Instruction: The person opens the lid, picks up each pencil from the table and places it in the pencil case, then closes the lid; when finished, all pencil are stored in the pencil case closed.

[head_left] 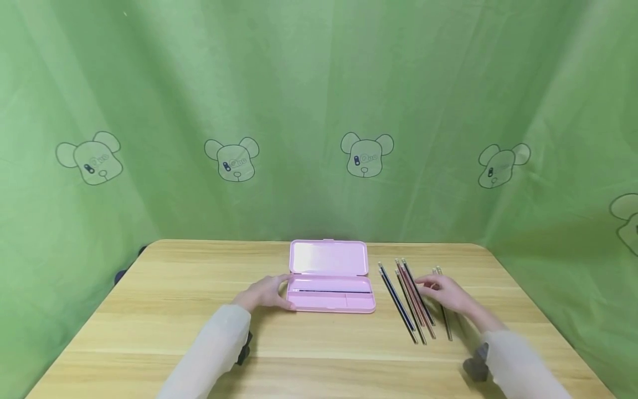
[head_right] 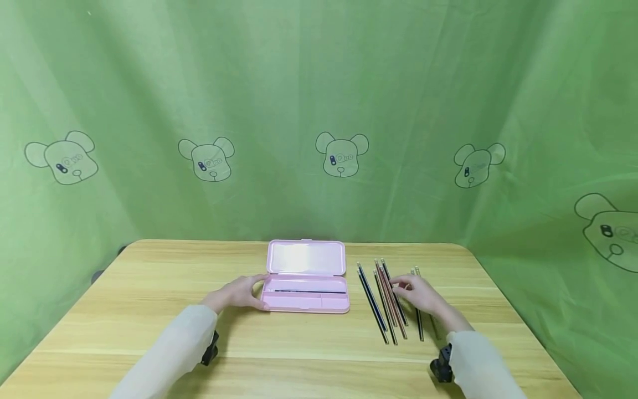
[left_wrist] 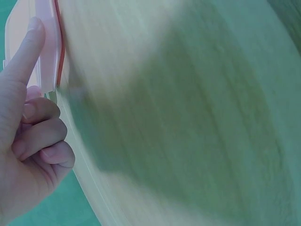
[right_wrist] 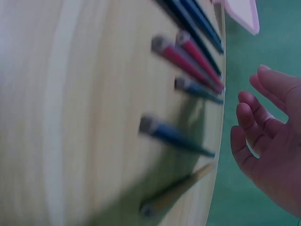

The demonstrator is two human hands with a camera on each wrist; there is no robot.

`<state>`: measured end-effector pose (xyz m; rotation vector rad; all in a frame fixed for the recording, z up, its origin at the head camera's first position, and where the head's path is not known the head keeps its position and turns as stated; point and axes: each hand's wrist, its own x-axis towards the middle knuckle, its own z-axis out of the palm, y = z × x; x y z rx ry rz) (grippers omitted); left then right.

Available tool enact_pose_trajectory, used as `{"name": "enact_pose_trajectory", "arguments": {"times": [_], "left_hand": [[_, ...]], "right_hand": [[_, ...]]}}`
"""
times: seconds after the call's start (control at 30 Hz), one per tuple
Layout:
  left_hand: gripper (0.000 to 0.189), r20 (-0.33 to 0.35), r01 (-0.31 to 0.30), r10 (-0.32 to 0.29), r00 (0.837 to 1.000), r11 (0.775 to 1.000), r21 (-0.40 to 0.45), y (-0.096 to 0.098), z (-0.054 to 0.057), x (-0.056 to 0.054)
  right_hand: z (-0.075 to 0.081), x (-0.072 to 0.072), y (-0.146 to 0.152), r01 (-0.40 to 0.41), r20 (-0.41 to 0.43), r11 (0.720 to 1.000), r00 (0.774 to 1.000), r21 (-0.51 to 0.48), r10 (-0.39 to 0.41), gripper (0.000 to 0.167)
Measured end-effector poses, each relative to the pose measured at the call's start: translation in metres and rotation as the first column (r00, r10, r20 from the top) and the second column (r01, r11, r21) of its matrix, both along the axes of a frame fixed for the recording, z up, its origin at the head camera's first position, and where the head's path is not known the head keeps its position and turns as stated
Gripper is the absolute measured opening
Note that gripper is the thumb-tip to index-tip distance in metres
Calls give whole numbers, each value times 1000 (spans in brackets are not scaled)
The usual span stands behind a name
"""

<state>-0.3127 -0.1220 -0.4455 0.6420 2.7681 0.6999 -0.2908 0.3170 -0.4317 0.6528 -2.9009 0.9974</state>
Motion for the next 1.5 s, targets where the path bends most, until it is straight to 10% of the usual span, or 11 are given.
{"name": "enact_pose_trajectory", "arguments": {"times": [0.77, 1.5], "left_hand": [[86, 0, -3, 3, 1000, 1000, -15, 0, 1, 1], [87, -2, -3, 3, 1000, 1000, -4, 0, -1, 0]], "right_hand": [[-8, 14, 54, 167, 164, 978, 969, 122, -186, 58], [-10, 8, 53, 200, 170, 969, 960, 145, -223, 45]]}}
